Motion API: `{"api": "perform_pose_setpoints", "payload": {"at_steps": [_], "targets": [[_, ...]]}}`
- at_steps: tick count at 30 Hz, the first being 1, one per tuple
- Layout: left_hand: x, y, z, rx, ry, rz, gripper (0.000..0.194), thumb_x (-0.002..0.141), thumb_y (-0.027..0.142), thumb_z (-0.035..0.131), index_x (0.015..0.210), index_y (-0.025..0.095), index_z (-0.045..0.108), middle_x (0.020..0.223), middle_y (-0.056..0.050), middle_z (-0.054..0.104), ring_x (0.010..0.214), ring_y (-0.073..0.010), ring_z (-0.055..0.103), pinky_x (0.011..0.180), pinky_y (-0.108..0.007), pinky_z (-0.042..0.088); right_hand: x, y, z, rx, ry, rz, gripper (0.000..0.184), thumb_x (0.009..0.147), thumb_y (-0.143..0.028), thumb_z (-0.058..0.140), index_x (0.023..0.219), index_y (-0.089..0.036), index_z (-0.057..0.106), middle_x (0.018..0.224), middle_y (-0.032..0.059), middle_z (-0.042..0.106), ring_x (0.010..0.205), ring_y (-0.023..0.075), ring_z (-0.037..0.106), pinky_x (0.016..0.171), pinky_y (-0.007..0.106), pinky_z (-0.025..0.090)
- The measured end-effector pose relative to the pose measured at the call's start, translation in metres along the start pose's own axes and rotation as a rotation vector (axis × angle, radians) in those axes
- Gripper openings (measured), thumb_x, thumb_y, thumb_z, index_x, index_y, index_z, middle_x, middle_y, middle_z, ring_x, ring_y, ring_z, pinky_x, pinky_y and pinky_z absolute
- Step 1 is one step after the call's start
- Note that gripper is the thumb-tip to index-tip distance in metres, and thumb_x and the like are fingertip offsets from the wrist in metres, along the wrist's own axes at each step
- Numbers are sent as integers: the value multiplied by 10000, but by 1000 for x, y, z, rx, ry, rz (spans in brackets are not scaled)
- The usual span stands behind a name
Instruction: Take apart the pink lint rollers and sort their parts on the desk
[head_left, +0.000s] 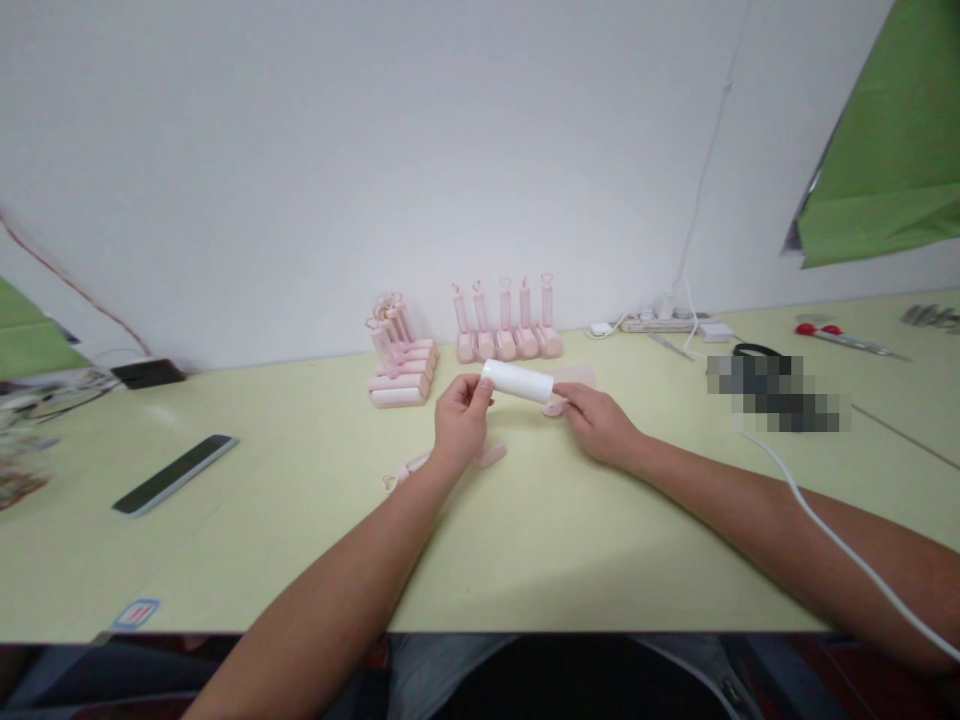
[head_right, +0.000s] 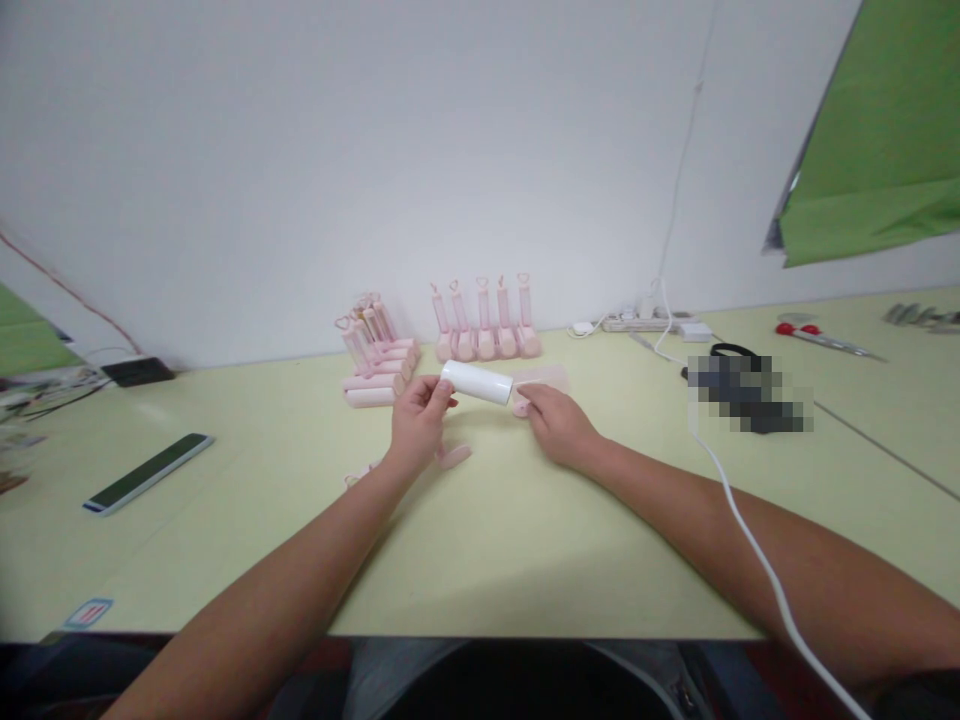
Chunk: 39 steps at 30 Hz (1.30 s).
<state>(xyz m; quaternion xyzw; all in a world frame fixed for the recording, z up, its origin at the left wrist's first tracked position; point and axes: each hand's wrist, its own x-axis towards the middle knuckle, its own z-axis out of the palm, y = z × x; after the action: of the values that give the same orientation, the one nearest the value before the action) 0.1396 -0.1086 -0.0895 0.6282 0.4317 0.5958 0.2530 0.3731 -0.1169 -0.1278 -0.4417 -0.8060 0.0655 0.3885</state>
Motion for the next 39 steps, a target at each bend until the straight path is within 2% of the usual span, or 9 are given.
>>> {"api": "perform_pose_setpoints", "payload": {"at_steps": [3, 8, 11, 14, 18, 21, 25, 30, 39], "targets": [[-4, 7, -1, 96, -58, 81, 278, 879, 450, 580, 881, 177, 633, 715, 6, 606, 645, -122, 546, 627, -244, 432, -1, -7, -10, 126, 200, -11, 401, 989, -311, 321, 1297, -220, 561, 1268, 91, 619, 1190, 244, 551, 1032, 421, 423], [-20, 23, 3, 256, -246, 343, 186, 892, 361, 580, 887, 187, 646, 854, -42, 640, 799, -155, 574, 770, -283, 448, -7, -31, -16, 33, 67, -114, 581, 881, -427, 562, 1405, -203, 451, 1315, 121, 579, 1193, 290, 520, 1028, 445, 417], [-28, 30, 7, 245, -286, 358, 228, 896, 328, 576, 1083, 207, 625, 998, -63, 668, 833, -156, 598, 826, -304, 460, -6, -33, -17, 11, 94, -105, 585, 868, -360, 568, 1414, -208, 423, 1280, 108, 597, 1140, 273, 550, 1006, 412, 429], [-30, 32, 7, 221, -261, 317, 382, 893, 308, 575, 1264, 222, 537, 1100, -75, 672, 833, -151, 614, 851, -315, 472, 2, -8, -25, 39, 310, 38, 547, 861, -365, 568, 1368, -209, 435, 1279, 102, 592, 1109, 268, 570, 960, 387, 448], [-22, 29, 2, 257, -192, 304, 236, 885, 312, 572, 1085, 204, 637, 1017, -69, 689, 819, -158, 619, 824, -310, 476, 12, 54, -33, 99, 502, 342, 566, 807, -443, 633, 1279, -183, 459, 1148, 107, 636, 976, 251, 617, 823, 360, 483], [-15, 24, -1, 292, -124, 267, 188, 875, 317, 577, 984, 196, 670, 937, -56, 693, 784, -156, 615, 777, -297, 473, 15, 94, -31, 17, 452, 486, 516, 773, -477, 649, 1177, -175, 538, 1122, 118, 646, 963, 256, 603, 806, 370, 470], [-12, 19, -1, 295, -94, 246, 169, 867, 316, 580, 912, 195, 690, 885, -45, 698, 766, -157, 614, 754, -293, 474, 14, 115, -23, -80, 353, 594, 524, 755, -514, 644, 1136, -160, 583, 1062, 118, 665, 822, 222, 600, 713, 338, 460], [-13, 20, 0, 282, -107, 232, 164, 860, 310, 584, 880, 192, 697, 825, -36, 697, 765, -163, 617, 757, -298, 475, 14, 113, -23, -111, 244, 564, 391, 776, -439, 634, 1048, -158, 641, 1008, 94, 708, 726, 190, 612, 673, 312, 442], [-13, 19, 0, 268, -99, 210, 159, 855, 306, 588, 873, 192, 697, 819, -28, 706, 760, -158, 622, 754, -291, 480, 16, 96, -25, -113, 157, 494, 301, 800, -358, 619, 1025, -170, 691, 974, 76, 743, 740, 194, 645, 668, 293, 445]]}}
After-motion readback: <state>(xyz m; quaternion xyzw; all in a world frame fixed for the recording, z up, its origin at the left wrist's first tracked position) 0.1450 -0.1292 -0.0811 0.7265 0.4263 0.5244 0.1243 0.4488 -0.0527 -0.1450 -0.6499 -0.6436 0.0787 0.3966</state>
